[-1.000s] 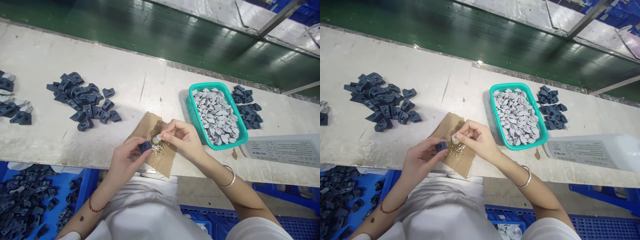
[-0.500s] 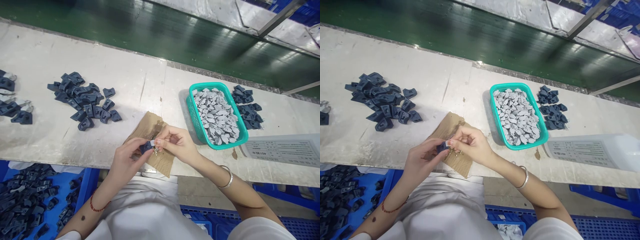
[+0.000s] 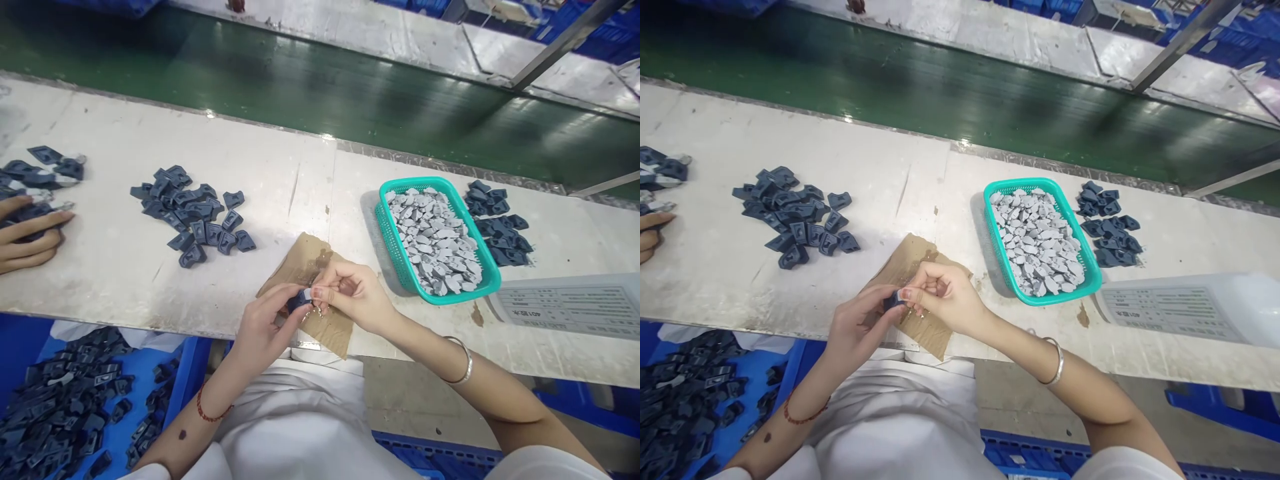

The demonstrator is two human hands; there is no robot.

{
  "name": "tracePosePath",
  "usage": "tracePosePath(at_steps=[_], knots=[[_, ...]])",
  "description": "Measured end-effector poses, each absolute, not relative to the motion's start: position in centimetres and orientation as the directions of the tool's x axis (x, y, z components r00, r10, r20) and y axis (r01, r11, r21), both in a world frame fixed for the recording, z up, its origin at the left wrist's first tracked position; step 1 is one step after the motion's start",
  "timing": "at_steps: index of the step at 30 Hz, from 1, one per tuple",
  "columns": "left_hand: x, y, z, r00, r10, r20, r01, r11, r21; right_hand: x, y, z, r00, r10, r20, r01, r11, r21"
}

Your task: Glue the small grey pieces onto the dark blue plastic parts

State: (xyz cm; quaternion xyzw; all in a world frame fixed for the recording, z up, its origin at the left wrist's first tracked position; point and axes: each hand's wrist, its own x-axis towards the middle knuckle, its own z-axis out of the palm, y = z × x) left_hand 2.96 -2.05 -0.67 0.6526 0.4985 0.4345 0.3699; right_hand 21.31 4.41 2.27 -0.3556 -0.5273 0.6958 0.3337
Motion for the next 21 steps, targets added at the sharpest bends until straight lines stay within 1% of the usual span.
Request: tracePosePath(at_steps=[4, 7, 11, 13, 16, 18, 19, 21], knots=[[2.9, -2.1, -0.8, 0.111, 0.979, 0.169, 0.216, -0.190, 0.958, 21.1, 4.3, 2.5, -0.541, 0.831, -0.128, -0.071, -0.196, -0.978], [2.9, -2.2, -0.7, 0.110, 0.982, 0.154, 0.193, -0.173, 0.966, 21.0, 4.2, 2.6, -0.565, 0.814, -0.131, -0.036, -0.183, -0.982], [2.9, -2.2, -0.2, 0.089, 0.987, 0.131, 0.180, -0.146, 0.973, 20.7, 4.3, 2.7, -0.557, 0.818, -0.142, 0.069, -0.125, -0.990], [2.9, -2.2, 0.2, 0.064, 0.991, 0.121, 0.138, -0.129, 0.982, 20.3, 4.5, 2.9, -0.581, 0.805, -0.122, 0.128, -0.058, -0.990], [2.8, -2.3, 0.6, 0.030, 0.996, 0.090, 0.028, -0.090, 0.996, 19.6, 5.1, 4.1, -0.651, 0.757, -0.054, 0.199, 0.102, -0.975], [2.6, -2.3, 0.6, 0.010, 0.999, 0.054, -0.072, -0.053, 0.996, 19.6, 5.8, 5.8, -0.697, 0.717, 0.009, 0.195, 0.202, -0.960], [2.3, -2.3, 0.6, -0.009, 0.999, 0.034, -0.127, -0.035, 0.991, 19.8, 6.3, 6.9, -0.704, 0.707, 0.061, 0.170, 0.251, -0.953], [1.4, -2.2, 0.6, -0.076, 0.997, -0.012, -0.234, -0.006, 0.972, 20.8, 7.3, 9.1, -0.638, 0.730, 0.245, 0.096, 0.391, -0.916]])
